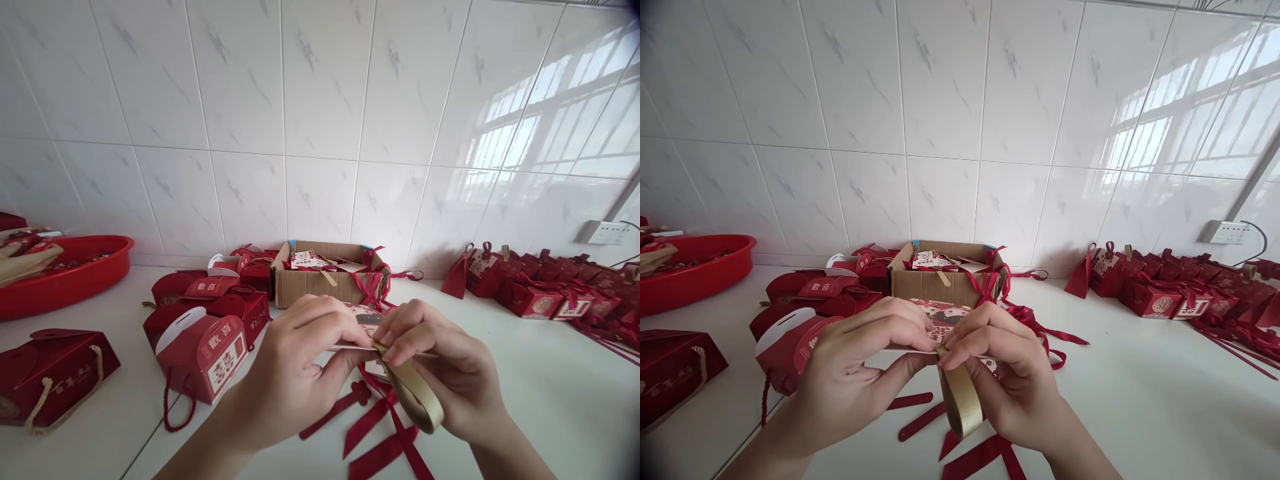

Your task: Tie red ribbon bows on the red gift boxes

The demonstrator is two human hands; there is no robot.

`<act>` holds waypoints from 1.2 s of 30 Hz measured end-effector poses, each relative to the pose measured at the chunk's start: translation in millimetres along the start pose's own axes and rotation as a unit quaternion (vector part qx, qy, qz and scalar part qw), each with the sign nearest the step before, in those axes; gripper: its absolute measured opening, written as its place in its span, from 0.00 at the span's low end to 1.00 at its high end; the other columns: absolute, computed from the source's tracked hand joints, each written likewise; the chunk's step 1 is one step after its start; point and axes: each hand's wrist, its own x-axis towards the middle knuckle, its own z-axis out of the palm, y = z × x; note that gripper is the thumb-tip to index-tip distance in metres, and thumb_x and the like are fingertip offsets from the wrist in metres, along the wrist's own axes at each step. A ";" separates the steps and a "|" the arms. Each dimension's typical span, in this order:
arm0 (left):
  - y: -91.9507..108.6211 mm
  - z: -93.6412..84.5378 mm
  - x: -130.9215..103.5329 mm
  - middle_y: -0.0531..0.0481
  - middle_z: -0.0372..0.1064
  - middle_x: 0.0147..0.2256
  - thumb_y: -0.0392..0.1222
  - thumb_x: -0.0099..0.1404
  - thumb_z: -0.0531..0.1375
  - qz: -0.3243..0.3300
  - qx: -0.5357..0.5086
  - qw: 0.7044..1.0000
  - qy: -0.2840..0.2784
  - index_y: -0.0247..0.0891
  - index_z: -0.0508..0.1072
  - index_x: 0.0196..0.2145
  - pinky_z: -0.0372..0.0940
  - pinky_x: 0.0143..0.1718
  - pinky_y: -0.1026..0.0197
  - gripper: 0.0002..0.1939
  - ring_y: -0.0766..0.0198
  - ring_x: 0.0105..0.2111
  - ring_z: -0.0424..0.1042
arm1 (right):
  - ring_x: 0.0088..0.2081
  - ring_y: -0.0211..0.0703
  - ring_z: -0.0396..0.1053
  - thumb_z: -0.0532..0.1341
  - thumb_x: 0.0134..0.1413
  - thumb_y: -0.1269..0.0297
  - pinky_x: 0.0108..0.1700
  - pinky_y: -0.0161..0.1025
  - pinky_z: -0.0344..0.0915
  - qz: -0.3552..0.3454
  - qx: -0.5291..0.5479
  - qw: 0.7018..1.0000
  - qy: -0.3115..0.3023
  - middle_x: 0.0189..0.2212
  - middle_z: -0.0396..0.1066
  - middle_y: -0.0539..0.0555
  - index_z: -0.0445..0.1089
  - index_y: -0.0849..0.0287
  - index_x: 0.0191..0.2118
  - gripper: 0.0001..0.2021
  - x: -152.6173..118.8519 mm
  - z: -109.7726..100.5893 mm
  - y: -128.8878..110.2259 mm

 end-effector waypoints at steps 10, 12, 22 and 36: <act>-13.7 1.0 -3.8 0.50 0.71 0.31 0.24 0.57 0.60 -0.006 0.003 1.000 0.018 0.39 0.71 0.32 0.67 0.33 0.61 0.11 0.63 0.33 0.70 | 0.44 0.47 0.66 0.54 0.54 0.76 0.37 0.42 0.70 0.037 0.037 0.999 -0.016 0.41 0.64 0.57 0.67 0.53 0.41 0.13 -0.3 6.0 2.0; -13.7 0.9 -3.7 0.49 0.72 0.31 0.24 0.57 0.59 -0.004 0.013 1.000 0.019 0.39 0.71 0.32 0.67 0.33 0.61 0.11 0.63 0.33 0.71 | 0.42 0.47 0.67 0.55 0.52 0.78 0.36 0.41 0.70 0.031 0.021 0.999 -0.007 0.39 0.65 0.56 0.68 0.54 0.40 0.13 0.2 7.8 2.6; -14.2 2.8 -0.8 0.52 0.73 0.30 0.28 0.57 0.62 -0.020 0.036 0.998 0.039 0.39 0.71 0.31 0.67 0.34 0.61 0.07 0.64 0.33 0.72 | 0.40 0.43 0.69 0.57 0.54 0.79 0.40 0.41 0.70 0.057 0.026 0.998 0.028 0.39 0.68 0.54 0.66 0.52 0.45 0.16 -0.5 8.3 6.9; -10.0 -6.9 2.6 0.49 0.67 0.39 0.31 0.56 0.62 -0.100 -0.023 0.989 0.105 0.39 0.67 0.42 0.65 0.41 0.59 0.16 0.61 0.40 0.68 | 0.45 0.47 0.67 0.62 0.54 0.62 0.47 0.43 0.68 0.204 -0.117 0.964 -0.122 0.46 0.68 0.55 0.73 0.53 0.45 0.11 14.5 -32.5 5.9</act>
